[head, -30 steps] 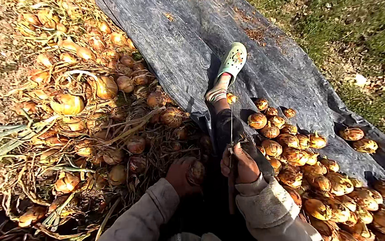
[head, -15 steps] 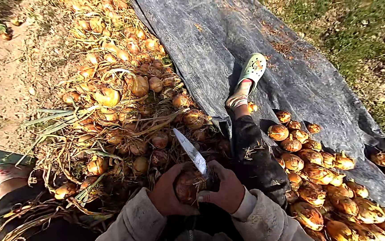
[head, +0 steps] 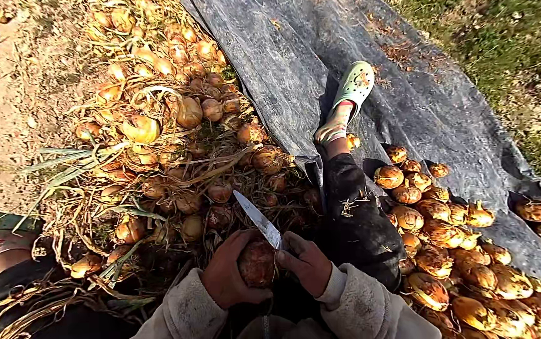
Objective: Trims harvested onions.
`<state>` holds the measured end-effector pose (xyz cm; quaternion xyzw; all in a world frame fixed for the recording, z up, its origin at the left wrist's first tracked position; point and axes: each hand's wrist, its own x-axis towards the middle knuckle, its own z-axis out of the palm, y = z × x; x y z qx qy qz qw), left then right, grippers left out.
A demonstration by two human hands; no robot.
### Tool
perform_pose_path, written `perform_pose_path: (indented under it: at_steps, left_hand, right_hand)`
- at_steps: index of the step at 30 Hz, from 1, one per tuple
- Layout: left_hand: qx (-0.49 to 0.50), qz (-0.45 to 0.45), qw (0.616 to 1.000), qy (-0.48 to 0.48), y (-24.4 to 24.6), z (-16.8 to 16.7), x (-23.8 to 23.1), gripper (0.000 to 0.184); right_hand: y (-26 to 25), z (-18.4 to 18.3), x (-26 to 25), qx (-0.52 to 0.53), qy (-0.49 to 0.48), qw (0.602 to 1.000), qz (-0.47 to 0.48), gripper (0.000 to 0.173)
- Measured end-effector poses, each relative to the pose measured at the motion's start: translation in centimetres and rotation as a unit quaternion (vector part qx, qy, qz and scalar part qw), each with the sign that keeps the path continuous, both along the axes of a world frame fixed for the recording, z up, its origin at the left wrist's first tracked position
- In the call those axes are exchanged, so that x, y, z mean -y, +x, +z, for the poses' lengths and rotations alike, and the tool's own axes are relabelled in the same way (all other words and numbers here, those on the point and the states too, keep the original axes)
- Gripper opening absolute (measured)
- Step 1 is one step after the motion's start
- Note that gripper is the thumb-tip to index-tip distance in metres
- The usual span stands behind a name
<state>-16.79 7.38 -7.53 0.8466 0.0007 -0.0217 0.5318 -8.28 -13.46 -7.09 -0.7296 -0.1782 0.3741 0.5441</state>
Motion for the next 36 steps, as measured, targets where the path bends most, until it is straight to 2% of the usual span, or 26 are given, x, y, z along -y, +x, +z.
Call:
perform_pose_path:
  at_steps: [3,4,6,7,9,10,11,12,13,14,15,16,17,18,19,20,22,23,27,29,32,34,36]
  left_hand:
    - [-0.018,0.075,0.997,0.017,-0.2,-0.4,0.9,0.098]
    - [-0.041,0.107,0.993,-0.004,-0.1,-0.4,1.2,0.097]
    - [-0.091,0.201,0.969,-0.108,0.6,-1.0,1.8,0.085]
    - [-0.110,0.256,0.943,-0.180,1.1,-1.3,1.9,0.074]
    - [-0.159,0.345,0.868,-0.320,2.4,-0.9,2.1,0.042]
    - [-0.191,0.383,0.827,-0.365,3.1,-0.2,2.3,0.045]
    - [-0.222,0.396,0.795,-0.402,3.9,0.4,2.5,0.059]
    - [-0.236,0.377,0.781,-0.438,4.2,0.9,2.6,0.067]
    - [-0.224,0.349,0.784,-0.463,4.1,1.2,2.8,0.063]
    - [-0.188,0.309,0.804,-0.473,3.6,1.1,3.2,0.046]
    - [-0.156,0.258,0.834,-0.461,3.2,0.8,3.3,0.031]
    - [-0.142,0.211,0.879,-0.404,3.1,0.9,3.4,0.063]
    - [-0.129,0.159,0.929,-0.307,3.1,1.0,3.6,0.084]
    - [-0.106,0.112,0.972,-0.176,2.9,1.0,3.9,0.084]
    - [-0.062,0.080,0.995,-0.023,2.7,1.1,4.5,0.073]
    - [-0.009,0.067,0.992,0.105,2.4,1.2,5.3,0.055]
    - [0.098,0.076,0.960,0.251,2.0,0.2,6.2,0.022]
    - [0.120,0.077,0.950,0.279,1.9,-0.1,6.3,0.018]
    - [0.153,0.091,0.937,0.300,2.1,-0.6,7.1,0.021]
    - [0.137,0.072,0.945,0.288,2.7,-0.1,7.6,0.018]
    - [0.128,-0.011,0.963,0.238,5.6,1.1,8.5,0.013]
    - [0.229,-0.062,0.948,0.213,8.9,2.0,10.1,0.009]
    - [0.365,-0.084,0.911,0.170,12.7,3.7,12.5,0.010]
  right_hand:
    - [0.2,-0.1,-0.2,-0.035,-0.022,0.999,-0.023,0.029]
    - [0.4,0.1,-0.2,-0.053,-0.030,0.998,-0.022,0.029]
    - [0.4,1.1,-0.3,-0.100,-0.036,0.994,-0.015,0.033]
    - [0.2,1.4,-0.3,-0.120,-0.029,0.992,-0.025,0.034]
    - [0.3,0.6,-0.2,-0.160,0.015,0.980,-0.115,0.035]
    - [0.6,-0.3,-0.2,-0.182,0.032,0.966,-0.179,0.037]
    - [1.2,-1.1,-0.1,-0.211,0.026,0.951,-0.226,0.040]
    - [1.7,-1.8,-0.1,-0.237,0.014,0.940,-0.245,0.041]
    - [1.8,-2.3,0.0,-0.261,0.009,0.936,-0.235,0.038]
    - [1.6,-2.6,0.1,-0.282,0.019,0.938,-0.201,0.034]
    - [1.2,-2.8,0.1,-0.293,0.041,0.942,-0.161,0.034]
    - [0.6,-3.1,0.1,-0.295,0.070,0.944,-0.131,0.045]
    - [0.0,-3.3,-0.1,-0.294,0.101,0.943,-0.122,0.057]
    - [-0.4,-3.5,-0.4,-0.297,0.129,0.937,-0.130,0.066]
    - [-0.8,-3.6,-0.5,-0.301,0.154,0.930,-0.147,0.064]
    - [-1.1,-3.9,-0.7,-0.306,0.171,0.920,-0.176,0.051]
    - [-1.5,-4.5,-0.9,-0.317,0.172,0.906,-0.220,0.028]
    - [-1.6,-4.4,-1.0,-0.326,0.162,0.903,-0.230,0.023]
    - [-1.3,-3.3,-1.0,-0.318,0.140,0.899,-0.267,0.021]
    - [-0.9,-2.4,-0.7,-0.276,0.141,0.906,-0.289,0.024]
    - [0.0,-1.4,1.2,-0.153,0.148,0.919,-0.333,0.029]
    - [1.1,-0.4,3.5,-0.049,0.169,0.914,-0.365,0.036]
    - [2.6,1.6,6.2,0.043,0.206,0.898,-0.388,0.040]
